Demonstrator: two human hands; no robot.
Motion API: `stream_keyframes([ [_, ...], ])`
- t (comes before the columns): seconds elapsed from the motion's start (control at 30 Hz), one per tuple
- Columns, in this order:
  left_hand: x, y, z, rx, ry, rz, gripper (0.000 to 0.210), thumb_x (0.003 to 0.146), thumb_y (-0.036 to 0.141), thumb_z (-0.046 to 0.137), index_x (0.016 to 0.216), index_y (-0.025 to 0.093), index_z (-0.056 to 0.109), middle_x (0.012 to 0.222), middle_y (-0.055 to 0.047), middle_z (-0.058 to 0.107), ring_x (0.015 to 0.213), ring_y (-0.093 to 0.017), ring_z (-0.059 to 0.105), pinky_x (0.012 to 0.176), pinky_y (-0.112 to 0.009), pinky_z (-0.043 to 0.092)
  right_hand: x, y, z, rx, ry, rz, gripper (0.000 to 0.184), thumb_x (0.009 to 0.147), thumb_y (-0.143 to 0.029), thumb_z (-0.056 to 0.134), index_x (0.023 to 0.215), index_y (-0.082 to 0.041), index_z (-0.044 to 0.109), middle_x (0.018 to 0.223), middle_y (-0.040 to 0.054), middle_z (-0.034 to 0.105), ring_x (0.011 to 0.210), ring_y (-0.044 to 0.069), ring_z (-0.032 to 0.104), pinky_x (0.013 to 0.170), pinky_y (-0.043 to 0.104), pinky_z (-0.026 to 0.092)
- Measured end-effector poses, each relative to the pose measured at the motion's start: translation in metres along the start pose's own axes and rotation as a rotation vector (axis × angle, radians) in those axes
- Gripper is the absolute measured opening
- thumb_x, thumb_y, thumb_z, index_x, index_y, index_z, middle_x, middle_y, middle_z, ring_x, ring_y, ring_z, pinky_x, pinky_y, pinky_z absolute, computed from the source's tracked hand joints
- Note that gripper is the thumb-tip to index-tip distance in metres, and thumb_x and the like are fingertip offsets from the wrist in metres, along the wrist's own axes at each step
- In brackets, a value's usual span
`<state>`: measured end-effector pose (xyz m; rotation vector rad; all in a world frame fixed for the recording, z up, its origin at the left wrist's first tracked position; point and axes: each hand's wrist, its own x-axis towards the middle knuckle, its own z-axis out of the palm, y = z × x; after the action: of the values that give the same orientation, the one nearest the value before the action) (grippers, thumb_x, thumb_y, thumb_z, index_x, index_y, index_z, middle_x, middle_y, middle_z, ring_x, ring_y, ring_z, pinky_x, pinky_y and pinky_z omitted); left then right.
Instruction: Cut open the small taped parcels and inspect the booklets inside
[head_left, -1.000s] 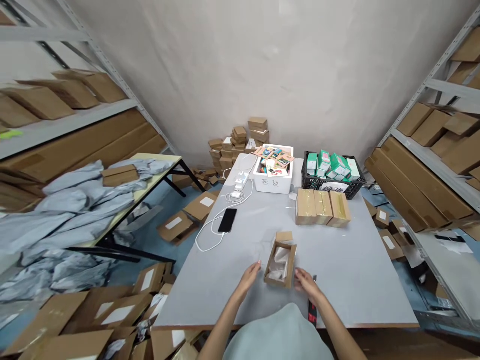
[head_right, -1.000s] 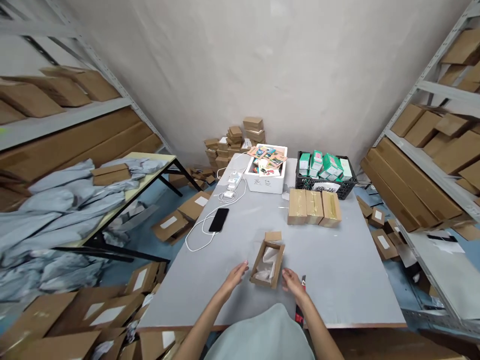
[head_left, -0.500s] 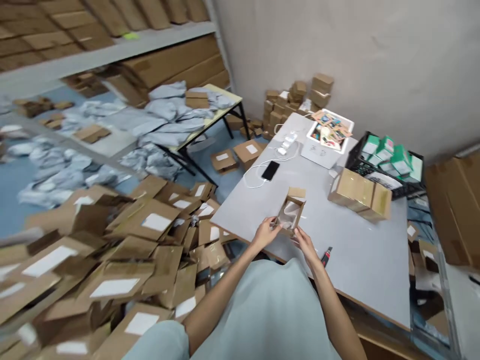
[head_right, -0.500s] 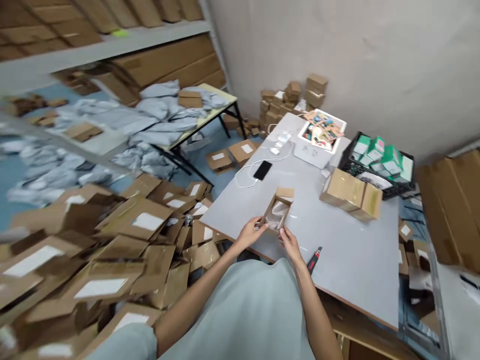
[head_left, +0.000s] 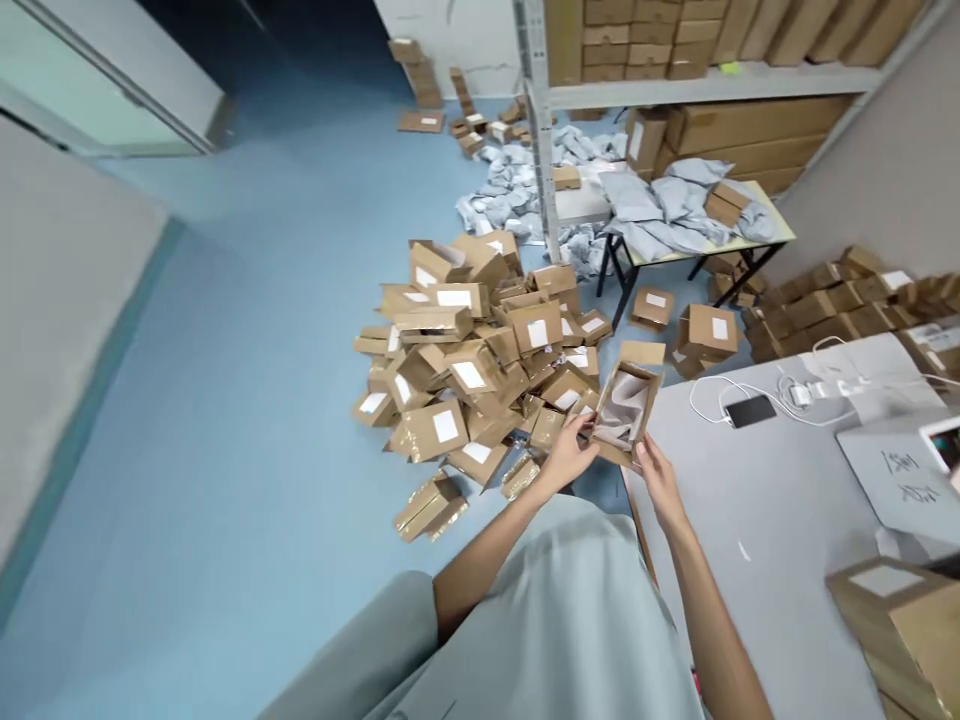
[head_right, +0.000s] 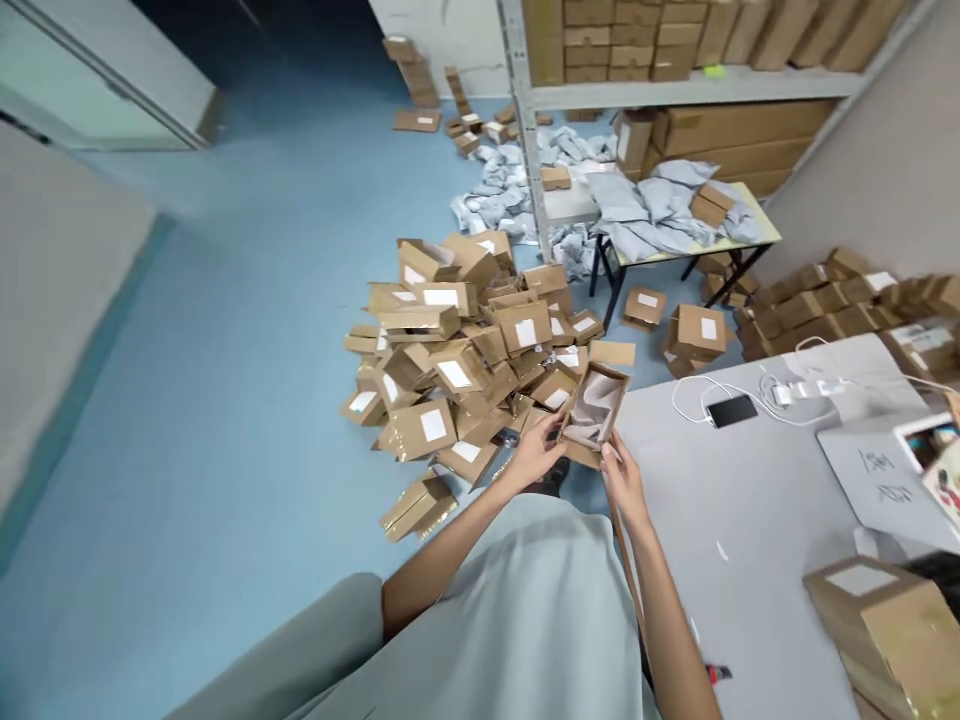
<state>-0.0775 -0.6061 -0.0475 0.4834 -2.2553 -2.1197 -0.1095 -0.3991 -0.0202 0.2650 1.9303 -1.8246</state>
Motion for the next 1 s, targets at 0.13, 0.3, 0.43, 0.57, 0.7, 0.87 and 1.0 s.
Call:
stream_keyframes([
  [0.13,0.02,0.013,-0.069,-0.011,0.188,0.059,0.057,0.086,0.013,0.071,0.143,0.018,0.07,0.141,-0.015,0.069,0.13,-0.029,0.072,0.109,-0.043,0.062,0.052,-0.035,0.072,-0.087,-0.159,-0.073,0.111,0.078,-0.093,0.075,0.162,-0.021,0.062,0.168,0.0162,0.058,0.151,0.04,0.06,0.114,0.054,0.061],
  [0.3,0.061,0.054,-0.168,-0.019,0.415,0.128,0.055,0.094,0.023,0.077,0.148,0.021,0.067,0.153,-0.017,0.068,0.144,-0.032,0.066,0.128,-0.055,0.049,0.104,-0.095,0.181,-0.048,-0.369,-0.186,0.108,0.082,-0.094,0.07,0.165,-0.026,0.058,0.177,0.0108,0.049,0.158,0.036,0.054,0.119,0.05,0.059],
  [0.43,0.082,0.08,-0.24,-0.071,0.897,0.197,0.056,0.099,0.031,0.076,0.152,0.022,0.062,0.166,-0.016,0.059,0.157,-0.029,0.054,0.133,-0.048,0.043,0.123,-0.131,0.255,-0.015,-0.56,-0.241,0.097,0.091,-0.089,0.066,0.168,-0.031,0.054,0.183,0.0051,0.038,0.166,0.032,0.043,0.122,0.046,0.056],
  [0.57,0.079,0.065,-0.26,-0.119,1.062,0.211,0.049,0.103,0.029,0.066,0.151,0.019,0.062,0.163,-0.016,0.061,0.152,-0.026,0.059,0.132,-0.044,0.044,0.118,-0.117,0.266,-0.11,-0.649,-0.267,0.086,0.093,-0.088,0.064,0.154,-0.027,0.069,0.17,0.0099,0.058,0.155,0.033,0.056,0.12,0.049,0.057],
  [0.7,0.067,0.019,-0.214,-0.112,0.851,0.048,0.04,0.098,0.028,0.071,0.137,0.02,0.07,0.153,-0.015,0.07,0.145,-0.029,0.064,0.131,-0.05,0.045,0.102,-0.066,0.212,-0.218,-0.618,-0.17,0.084,0.085,-0.093,0.068,0.125,-0.02,0.083,0.131,0.0133,0.081,0.13,0.035,0.073,0.113,0.054,0.06],
  [0.87,0.056,-0.027,-0.112,-0.11,0.403,-0.08,0.04,0.093,0.038,0.074,0.128,0.019,0.074,0.14,-0.018,0.076,0.138,-0.034,0.07,0.126,-0.057,0.049,0.073,-0.01,0.119,-0.137,-0.333,0.056,0.094,0.064,-0.101,0.077,0.112,-0.021,0.084,0.122,0.0166,0.084,0.12,0.041,0.078,0.109,0.063,0.059],
  [1.0,0.049,-0.039,-0.034,-0.042,-0.023,-0.085,0.043,0.094,0.047,0.066,0.128,0.021,0.072,0.139,-0.018,0.076,0.133,-0.034,0.072,0.121,-0.053,0.054,0.03,0.017,0.052,0.022,-0.041,0.133,0.098,0.055,-0.1,0.084,0.113,-0.021,0.083,0.122,0.0196,0.084,0.117,0.043,0.079,0.11,0.065,0.058],
])
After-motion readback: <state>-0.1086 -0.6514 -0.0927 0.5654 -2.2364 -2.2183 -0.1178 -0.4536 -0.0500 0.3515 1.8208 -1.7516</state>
